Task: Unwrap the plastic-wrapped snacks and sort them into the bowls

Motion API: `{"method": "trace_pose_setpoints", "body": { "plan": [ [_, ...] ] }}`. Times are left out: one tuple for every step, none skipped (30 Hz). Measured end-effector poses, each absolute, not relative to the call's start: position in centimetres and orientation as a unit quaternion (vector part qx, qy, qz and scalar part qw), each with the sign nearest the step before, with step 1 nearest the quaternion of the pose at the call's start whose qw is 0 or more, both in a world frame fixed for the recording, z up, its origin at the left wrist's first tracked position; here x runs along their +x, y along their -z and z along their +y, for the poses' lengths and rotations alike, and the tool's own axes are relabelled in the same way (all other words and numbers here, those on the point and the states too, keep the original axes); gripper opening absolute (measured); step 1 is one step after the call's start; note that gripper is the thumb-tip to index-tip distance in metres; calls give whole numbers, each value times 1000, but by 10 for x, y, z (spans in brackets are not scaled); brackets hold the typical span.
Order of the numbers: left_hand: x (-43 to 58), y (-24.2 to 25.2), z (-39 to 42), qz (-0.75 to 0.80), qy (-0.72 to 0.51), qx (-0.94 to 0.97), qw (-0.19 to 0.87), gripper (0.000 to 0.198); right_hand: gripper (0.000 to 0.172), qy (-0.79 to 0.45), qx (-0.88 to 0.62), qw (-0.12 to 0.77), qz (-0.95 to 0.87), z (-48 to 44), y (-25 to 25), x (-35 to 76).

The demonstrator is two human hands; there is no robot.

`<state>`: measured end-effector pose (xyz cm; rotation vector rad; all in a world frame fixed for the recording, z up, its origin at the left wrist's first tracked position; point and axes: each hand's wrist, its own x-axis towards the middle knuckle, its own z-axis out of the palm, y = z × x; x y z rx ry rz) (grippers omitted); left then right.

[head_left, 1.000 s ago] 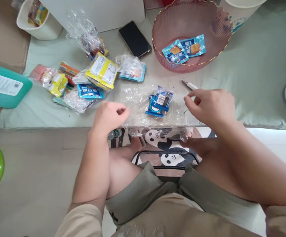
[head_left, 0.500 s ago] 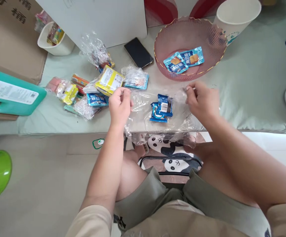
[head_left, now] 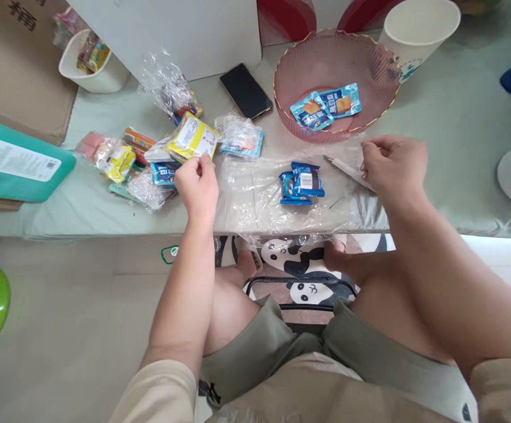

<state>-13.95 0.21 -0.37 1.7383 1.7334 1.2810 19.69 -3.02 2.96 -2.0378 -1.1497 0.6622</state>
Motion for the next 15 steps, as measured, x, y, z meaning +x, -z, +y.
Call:
{"method": "trace_pose_setpoints", "body": {
  "plan": [
    [-139, 0, 1, 630, -473, 601, 137, 40, 15, -253, -783, 346, -451, -30, -30, 200],
    [-138, -5, -1, 643, -493, 578, 92, 40, 15, -243, -780, 345, -463, -31, -30, 204],
    [-136, -9, -3, 651, -513, 557, 54, 40, 14, -220, -776, 347, -479, -31, -30, 207],
    [-132, -13, -6, 645, -519, 559, 40, 39, 15, -182, -769, 356, -499, -33, -32, 209],
    [-127, -17, -10, 631, -520, 574, 37, 37, 16, -133, -757, 371, -521, -35, -34, 210],
    [-122, -20, -14, 612, -514, 600, 42, 34, 17, -81, -739, 389, -544, -38, -37, 208],
    [-115, -22, -18, 588, -499, 634, 53, 29, 17, -34, -716, 404, -569, -42, -40, 204],
    [-108, -24, -22, 561, -478, 673, 67, 25, 18, -3, -687, 412, -599, -46, -43, 198],
    [-100, -26, -26, 532, -451, 712, 80, 21, 19, 11, -653, 411, -636, -51, -45, 190],
    [-91, -26, -30, 503, -422, 749, 93, 19, 20, 7, -620, 393, -679, -57, -46, 180],
    [-83, -26, -34, 476, -392, 780, 106, 17, 21, -5, -584, 367, -724, -62, -45, 170],
    [-75, -26, -37, 460, -360, 803, 118, 15, 22, -25, -553, 330, -765, -66, -41, 160],
    [-69, -25, -40, 453, -328, 819, 130, 12, 25, -47, -535, 289, -793, -70, -37, 151],
    [-63, -23, -42, 454, -294, 829, 142, 11, 31, -63, -527, 256, -808, -72, -31, 144],
    [-59, -22, -44, 461, -259, 835, 153, 17, 39, -75, -529, 229, -814, -73, -24, 140]
  ]
}}
